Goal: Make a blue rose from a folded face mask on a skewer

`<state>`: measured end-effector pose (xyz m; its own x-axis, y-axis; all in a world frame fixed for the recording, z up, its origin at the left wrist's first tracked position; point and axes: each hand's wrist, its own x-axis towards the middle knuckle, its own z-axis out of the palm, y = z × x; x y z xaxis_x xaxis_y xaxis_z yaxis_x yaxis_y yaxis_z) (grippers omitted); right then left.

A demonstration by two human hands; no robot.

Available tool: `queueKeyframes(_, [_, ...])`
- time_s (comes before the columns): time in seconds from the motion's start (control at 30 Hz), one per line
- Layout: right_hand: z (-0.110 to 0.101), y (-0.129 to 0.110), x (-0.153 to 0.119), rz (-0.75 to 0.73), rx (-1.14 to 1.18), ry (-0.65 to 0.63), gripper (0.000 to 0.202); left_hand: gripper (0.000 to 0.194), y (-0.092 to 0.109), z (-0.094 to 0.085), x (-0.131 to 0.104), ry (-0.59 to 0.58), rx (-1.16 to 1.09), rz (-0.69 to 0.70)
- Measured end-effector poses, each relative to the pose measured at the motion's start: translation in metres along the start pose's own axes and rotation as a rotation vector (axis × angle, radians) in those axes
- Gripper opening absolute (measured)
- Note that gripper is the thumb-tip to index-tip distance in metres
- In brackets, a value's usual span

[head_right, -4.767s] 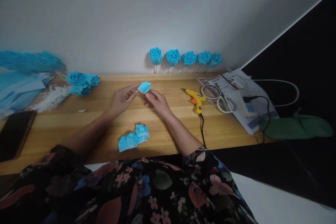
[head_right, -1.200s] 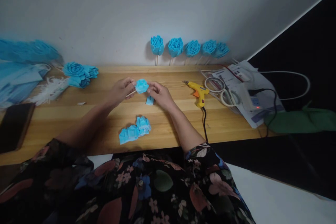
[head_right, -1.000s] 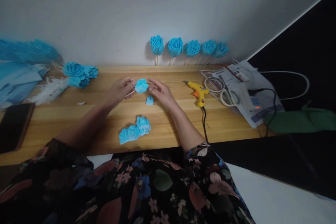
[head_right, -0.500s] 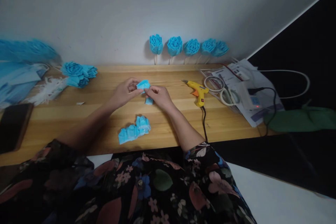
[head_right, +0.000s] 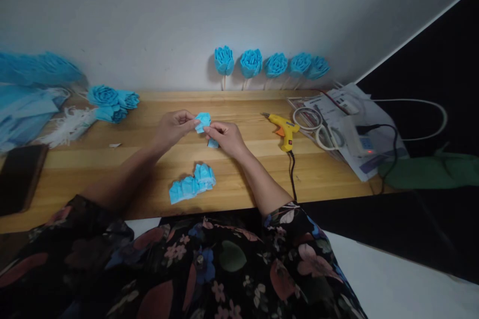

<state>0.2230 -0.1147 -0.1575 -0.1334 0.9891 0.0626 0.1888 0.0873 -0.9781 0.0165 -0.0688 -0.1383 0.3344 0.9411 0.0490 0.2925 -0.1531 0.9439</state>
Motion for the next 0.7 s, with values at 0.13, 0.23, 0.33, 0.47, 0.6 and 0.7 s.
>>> queueKeyframes(0.13, [-0.001,-0.002,-0.001,-0.007,-0.008,-0.003,0.068,0.034,0.000,-0.002,0.000,-0.035,-0.084,-0.049])
queueKeyframes(0.23, [-0.001,-0.002,-0.002,0.002,-0.007,-0.015,0.067,0.042,-0.001,-0.004,0.004,-0.049,-0.152,-0.108])
queueKeyframes(0.33, [-0.001,-0.001,-0.001,0.012,0.012,-0.022,0.067,0.047,-0.003,-0.009,0.008,-0.059,-0.211,-0.176])
queueKeyframes(0.47, [0.000,0.001,0.000,0.048,0.044,-0.020,0.072,0.054,-0.004,-0.018,0.013,-0.117,-0.239,-0.219])
queueKeyframes(0.6, [-0.004,0.002,0.003,0.076,0.158,0.005,0.081,0.057,-0.004,-0.020,0.013,-0.165,-0.208,-0.247])
queueKeyframes(0.7, [-0.007,0.003,0.006,0.093,0.255,0.049,0.085,0.054,-0.004,-0.016,0.011,-0.154,-0.187,-0.234])
